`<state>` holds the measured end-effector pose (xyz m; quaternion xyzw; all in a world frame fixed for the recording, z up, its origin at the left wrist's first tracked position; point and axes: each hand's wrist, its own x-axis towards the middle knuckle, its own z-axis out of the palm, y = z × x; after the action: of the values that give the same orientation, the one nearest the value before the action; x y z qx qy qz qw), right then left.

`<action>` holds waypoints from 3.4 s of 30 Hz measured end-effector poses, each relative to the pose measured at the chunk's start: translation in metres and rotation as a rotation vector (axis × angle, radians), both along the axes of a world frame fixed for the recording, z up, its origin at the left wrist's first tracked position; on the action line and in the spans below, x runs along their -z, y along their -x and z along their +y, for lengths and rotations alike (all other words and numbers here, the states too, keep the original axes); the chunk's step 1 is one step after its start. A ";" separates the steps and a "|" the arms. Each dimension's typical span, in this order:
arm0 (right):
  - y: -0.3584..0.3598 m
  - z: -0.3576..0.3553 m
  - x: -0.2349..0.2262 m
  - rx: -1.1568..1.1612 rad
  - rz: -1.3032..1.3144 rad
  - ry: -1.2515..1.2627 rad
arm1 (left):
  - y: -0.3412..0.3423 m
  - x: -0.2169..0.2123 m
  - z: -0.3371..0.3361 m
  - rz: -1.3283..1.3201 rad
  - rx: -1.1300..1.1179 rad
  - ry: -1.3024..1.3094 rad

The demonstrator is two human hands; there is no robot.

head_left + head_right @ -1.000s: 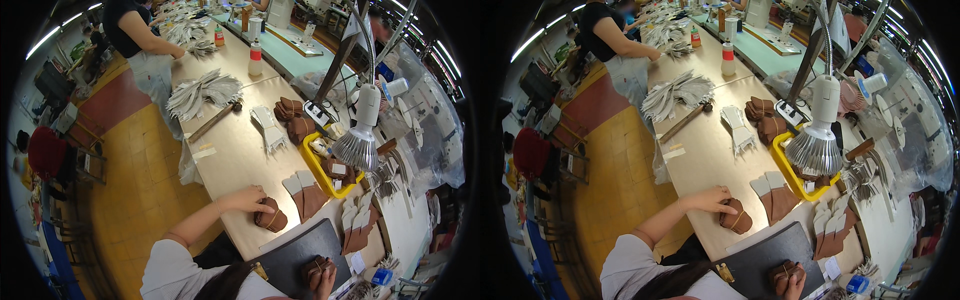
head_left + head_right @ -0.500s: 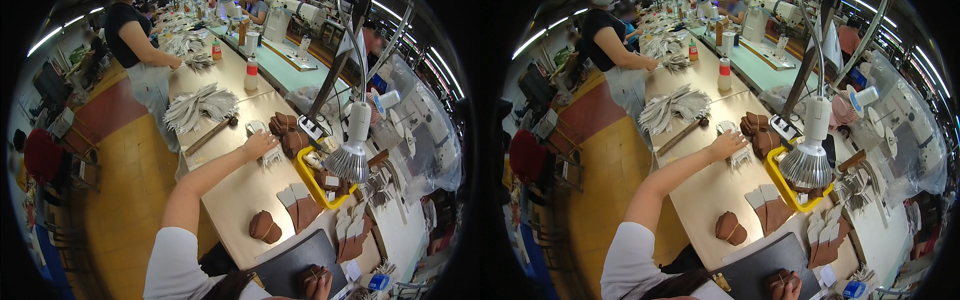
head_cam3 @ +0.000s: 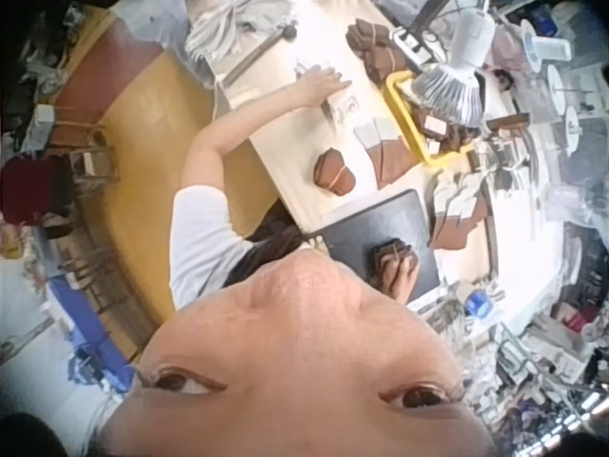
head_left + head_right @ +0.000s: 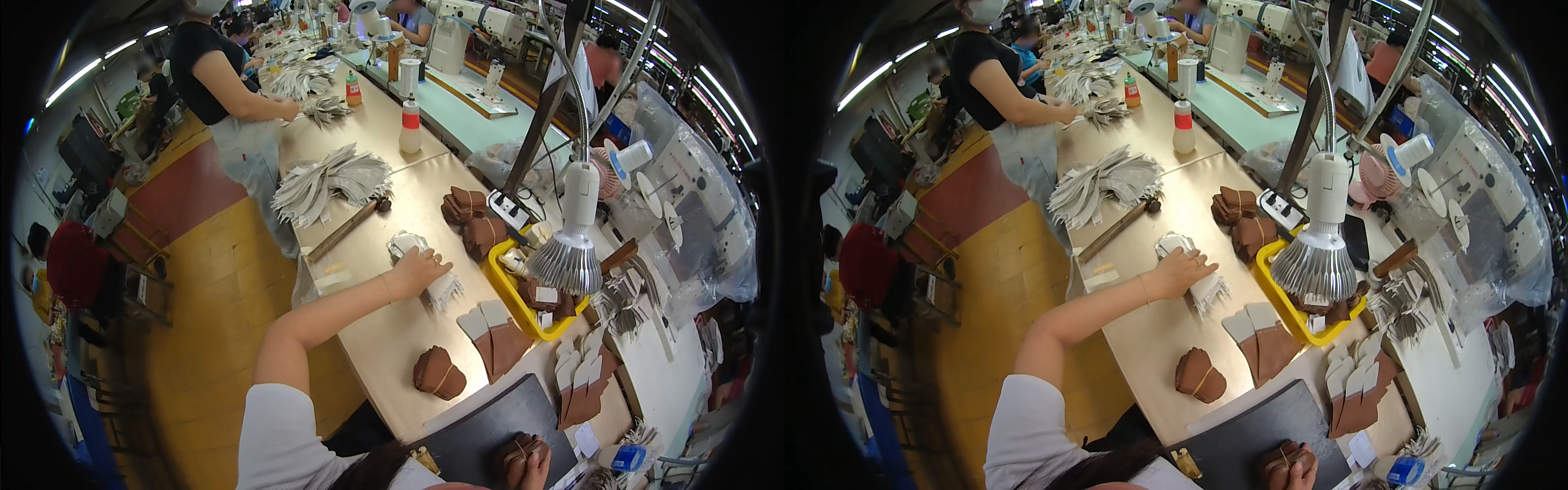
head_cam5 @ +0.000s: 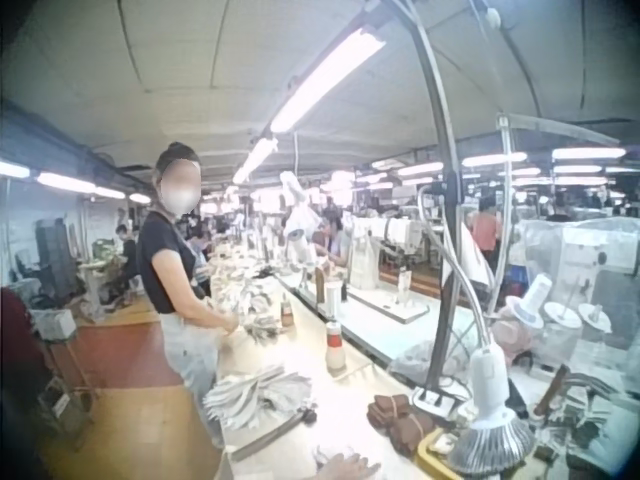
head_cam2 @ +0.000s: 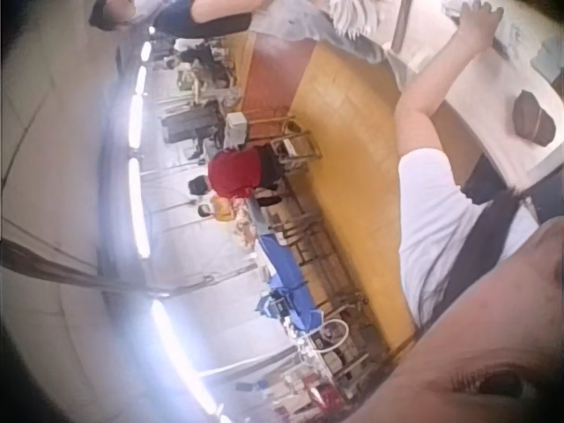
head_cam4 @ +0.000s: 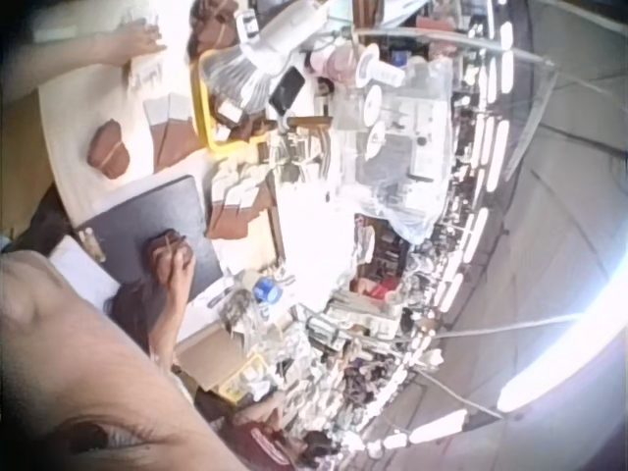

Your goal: The person applies glue from a plastic bottle to brown fabric pieces on a worktable, then stacks and bundles them with a rubber band. They also handle white fabric pieces, folding and arranging them on the table.

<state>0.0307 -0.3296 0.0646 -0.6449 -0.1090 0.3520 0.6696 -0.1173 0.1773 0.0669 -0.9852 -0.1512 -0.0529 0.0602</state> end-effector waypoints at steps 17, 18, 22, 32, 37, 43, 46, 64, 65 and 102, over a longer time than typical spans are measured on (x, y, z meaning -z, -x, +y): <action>0.003 0.016 -0.038 -0.043 -0.189 0.256 | 0.068 0.007 -0.131 -0.094 -0.178 1.350; 0.004 0.009 -0.035 -0.029 -0.140 0.237 | 0.067 0.007 -0.136 -0.101 -0.182 1.405; 0.002 0.001 -0.022 -0.182 -0.629 0.191 | 0.070 0.002 -0.159 -0.165 -0.118 1.238; -0.005 -0.003 -0.003 -0.229 -0.959 0.036 | 0.084 -0.020 -0.151 -0.202 -0.216 1.695; -0.009 -0.021 0.019 0.016 -0.308 0.043 | 0.090 -0.077 -0.060 -0.580 -0.275 1.532; -0.011 -0.006 0.010 -0.252 -1.327 0.106 | 0.044 -0.063 0.092 -1.288 -0.433 1.408; -0.003 0.008 -0.011 -0.122 -0.566 0.079 | 0.005 -0.054 0.129 -1.577 -0.401 1.519; -0.004 -0.002 0.007 0.002 -0.130 0.075 | -0.140 0.039 0.223 -1.356 -0.690 1.422; -0.004 -0.002 0.005 0.003 -0.115 0.088 | -0.147 0.042 0.222 -1.307 -0.668 1.401; -0.001 0.016 -0.031 -0.050 0.032 0.207 | -0.109 0.027 0.182 -0.619 -0.717 1.250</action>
<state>0.0315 -0.3132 0.0953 -0.7018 -0.0773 0.3883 0.5922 -0.0088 0.3590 0.0402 -0.6677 -0.4720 -0.2077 -0.5369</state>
